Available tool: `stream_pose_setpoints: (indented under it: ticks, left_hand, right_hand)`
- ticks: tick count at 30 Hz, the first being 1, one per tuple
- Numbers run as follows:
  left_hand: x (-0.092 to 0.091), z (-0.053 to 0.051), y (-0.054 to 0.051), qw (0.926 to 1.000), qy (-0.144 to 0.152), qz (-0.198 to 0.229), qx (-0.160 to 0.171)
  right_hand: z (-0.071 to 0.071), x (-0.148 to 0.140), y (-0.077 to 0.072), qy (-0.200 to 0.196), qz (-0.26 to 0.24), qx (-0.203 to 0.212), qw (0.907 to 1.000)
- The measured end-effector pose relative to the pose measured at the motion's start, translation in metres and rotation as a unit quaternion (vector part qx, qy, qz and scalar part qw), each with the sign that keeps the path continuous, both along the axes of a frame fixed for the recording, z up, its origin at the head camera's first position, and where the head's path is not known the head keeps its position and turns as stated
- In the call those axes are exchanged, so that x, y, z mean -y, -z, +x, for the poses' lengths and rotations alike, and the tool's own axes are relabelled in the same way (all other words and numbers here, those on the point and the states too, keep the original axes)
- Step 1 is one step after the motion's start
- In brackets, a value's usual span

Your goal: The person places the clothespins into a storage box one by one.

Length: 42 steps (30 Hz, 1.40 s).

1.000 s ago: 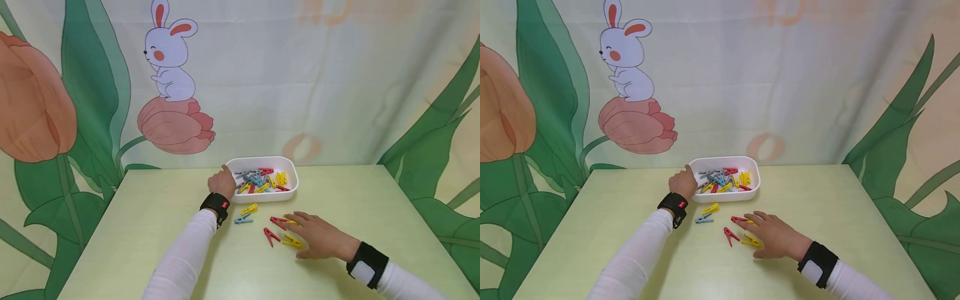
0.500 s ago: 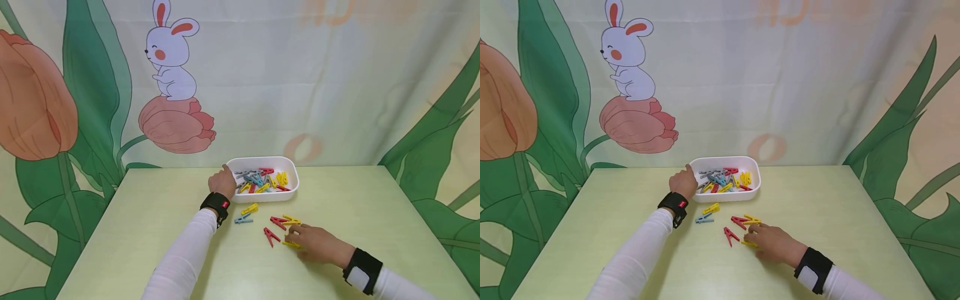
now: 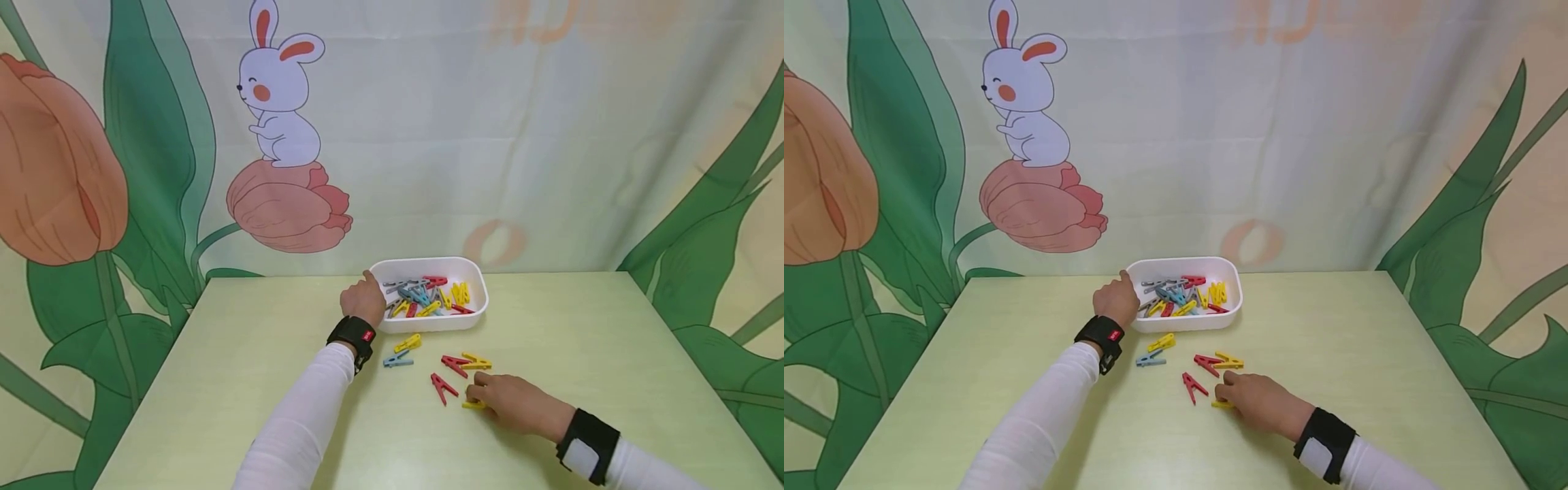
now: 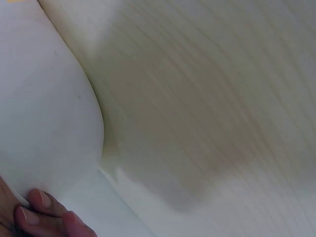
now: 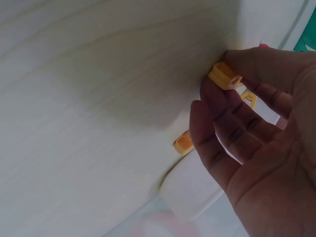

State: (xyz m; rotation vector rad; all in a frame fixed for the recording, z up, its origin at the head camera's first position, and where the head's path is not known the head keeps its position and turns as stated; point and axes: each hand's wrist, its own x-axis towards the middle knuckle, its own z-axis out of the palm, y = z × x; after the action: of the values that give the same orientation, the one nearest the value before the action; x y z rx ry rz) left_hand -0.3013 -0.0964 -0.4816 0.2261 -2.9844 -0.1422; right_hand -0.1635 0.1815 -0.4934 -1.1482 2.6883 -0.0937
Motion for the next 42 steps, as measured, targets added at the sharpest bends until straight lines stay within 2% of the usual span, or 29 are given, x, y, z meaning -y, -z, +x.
stream_pose_setpoints:
  ticks: [4,7,13,19,26,34,42]
  left_hand:
    - [0.0,0.001,0.0,1.0,0.0,0.003,0.006]
    - [0.0,0.001,-0.001,1.0,0.0,0.005,0.009]
    - [0.0,0.0,-0.003,1.0,-0.001,0.007,0.007]
    - [-0.001,-0.001,-0.001,0.9999,-0.006,0.005,0.007]
    - [-0.003,0.0,-0.004,0.9999,-0.007,0.006,0.009]
    - [-0.002,0.002,-0.005,1.0,-0.005,0.004,0.006]
    - [-0.003,0.003,-0.005,1.0,-0.004,0.003,0.007]
  right_hand:
    - [0.0,-0.001,-0.003,-0.002,-0.005,-0.004,1.0]
    - [-0.002,-0.002,-0.011,0.002,-0.016,-0.017,0.9997]
    - [-0.006,0.0,-0.04,0.011,-0.032,-0.045,0.9984]
    - [-0.011,0.001,-0.067,0.018,-0.045,-0.077,0.9958]
    - [-0.017,0.002,-0.092,0.007,-0.062,-0.127,0.99]
    - [-0.029,0.008,-0.121,-0.002,-0.085,-0.175,0.9809]
    - [-0.051,0.014,-0.141,-0.004,-0.113,-0.199,0.9735]
